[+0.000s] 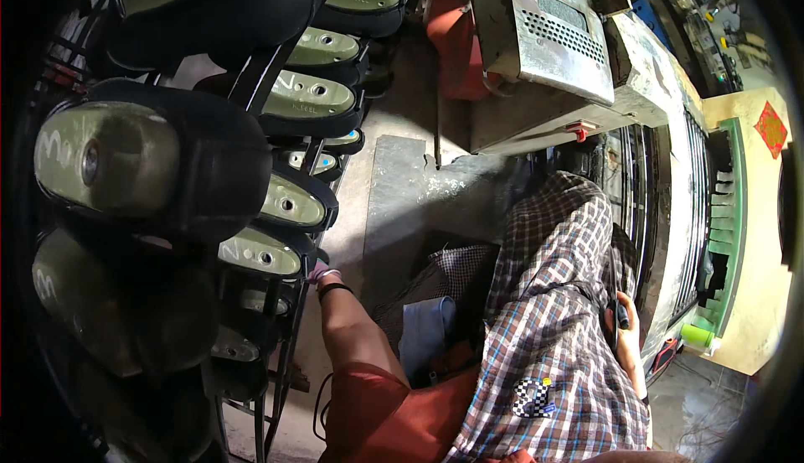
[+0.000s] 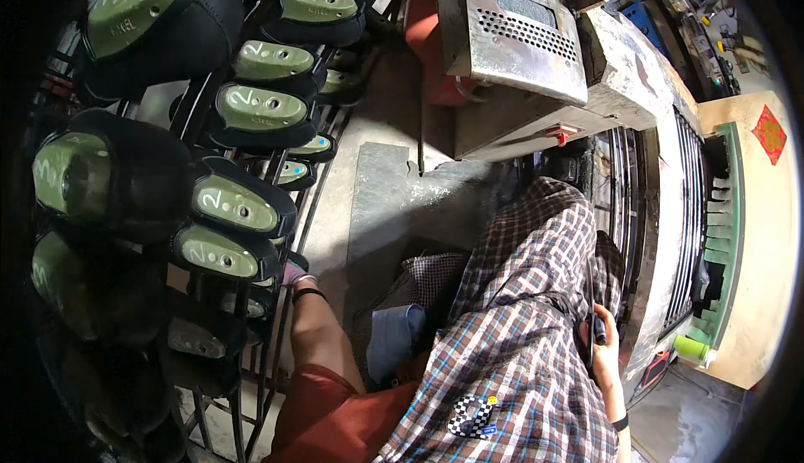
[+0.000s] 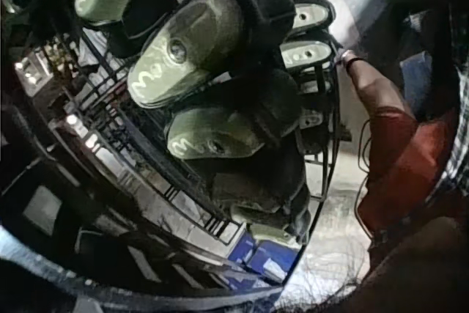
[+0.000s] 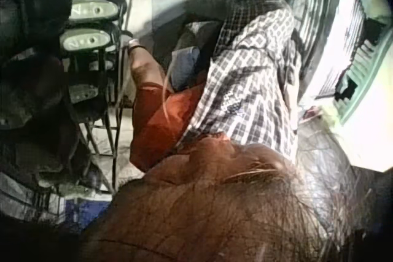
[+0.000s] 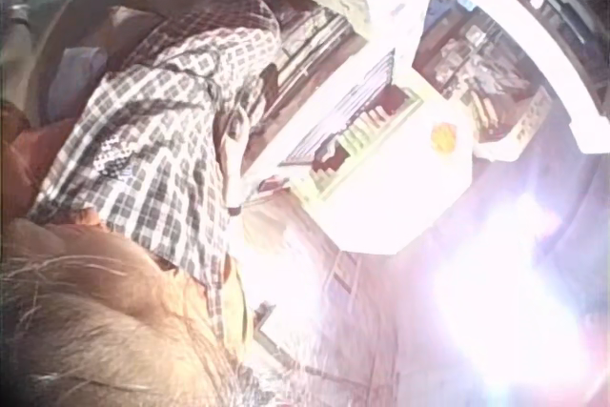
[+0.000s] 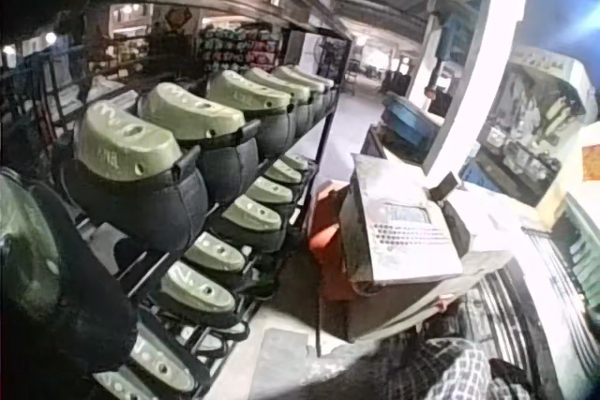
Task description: Trim excess material from shoe soles using a knife.
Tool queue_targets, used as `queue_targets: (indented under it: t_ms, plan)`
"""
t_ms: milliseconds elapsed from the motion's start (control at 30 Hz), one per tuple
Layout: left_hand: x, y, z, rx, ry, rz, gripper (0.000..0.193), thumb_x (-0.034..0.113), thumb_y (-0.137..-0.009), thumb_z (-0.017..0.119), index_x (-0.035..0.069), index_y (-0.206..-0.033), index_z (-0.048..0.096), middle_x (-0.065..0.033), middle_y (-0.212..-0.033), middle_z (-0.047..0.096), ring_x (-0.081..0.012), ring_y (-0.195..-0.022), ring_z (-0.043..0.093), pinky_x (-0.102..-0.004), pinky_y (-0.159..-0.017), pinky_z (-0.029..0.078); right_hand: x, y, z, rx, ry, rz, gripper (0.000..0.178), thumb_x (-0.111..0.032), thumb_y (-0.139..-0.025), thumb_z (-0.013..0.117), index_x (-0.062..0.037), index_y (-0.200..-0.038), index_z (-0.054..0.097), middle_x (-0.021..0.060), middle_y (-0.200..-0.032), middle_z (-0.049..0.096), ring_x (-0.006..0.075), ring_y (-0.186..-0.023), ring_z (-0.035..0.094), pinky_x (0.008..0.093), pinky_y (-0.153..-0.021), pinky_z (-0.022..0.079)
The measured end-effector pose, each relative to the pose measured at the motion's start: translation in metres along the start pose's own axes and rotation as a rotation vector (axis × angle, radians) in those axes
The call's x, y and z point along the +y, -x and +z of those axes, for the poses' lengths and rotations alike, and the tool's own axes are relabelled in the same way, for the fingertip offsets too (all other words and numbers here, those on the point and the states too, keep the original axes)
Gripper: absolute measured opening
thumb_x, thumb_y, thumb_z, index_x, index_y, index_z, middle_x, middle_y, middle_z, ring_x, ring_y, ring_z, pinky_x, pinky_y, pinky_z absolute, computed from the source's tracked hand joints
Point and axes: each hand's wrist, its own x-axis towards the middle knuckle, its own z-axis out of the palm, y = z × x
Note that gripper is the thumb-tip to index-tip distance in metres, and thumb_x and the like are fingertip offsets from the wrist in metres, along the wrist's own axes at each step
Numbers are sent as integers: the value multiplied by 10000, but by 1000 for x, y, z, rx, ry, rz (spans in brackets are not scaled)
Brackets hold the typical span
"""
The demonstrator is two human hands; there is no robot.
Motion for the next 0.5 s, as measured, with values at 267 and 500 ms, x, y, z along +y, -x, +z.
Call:
queue_targets:
  t_ms: [267,500]
  plan:
    - [-13,31,23,222,-1579,-42,410,192,-919,489,77,-1311,474,-43,-1084,650,-196,-946,601,-322,-798,495,-21,7,8,-71,4,57,448,-58,-847,695,-49,-1261,524,3,-1083,558,94,-983,508,238,-930,383]
    - [44,38,35,714,-2761,-110,432,120,-905,469,64,-1328,402,-75,-1008,614,-190,-926,556,-307,-787,464,13,-7,-21,-42,-32,-104,495,-48,-788,721,-51,-1249,539,58,-1184,574,170,-1134,518,296,-1010,360]
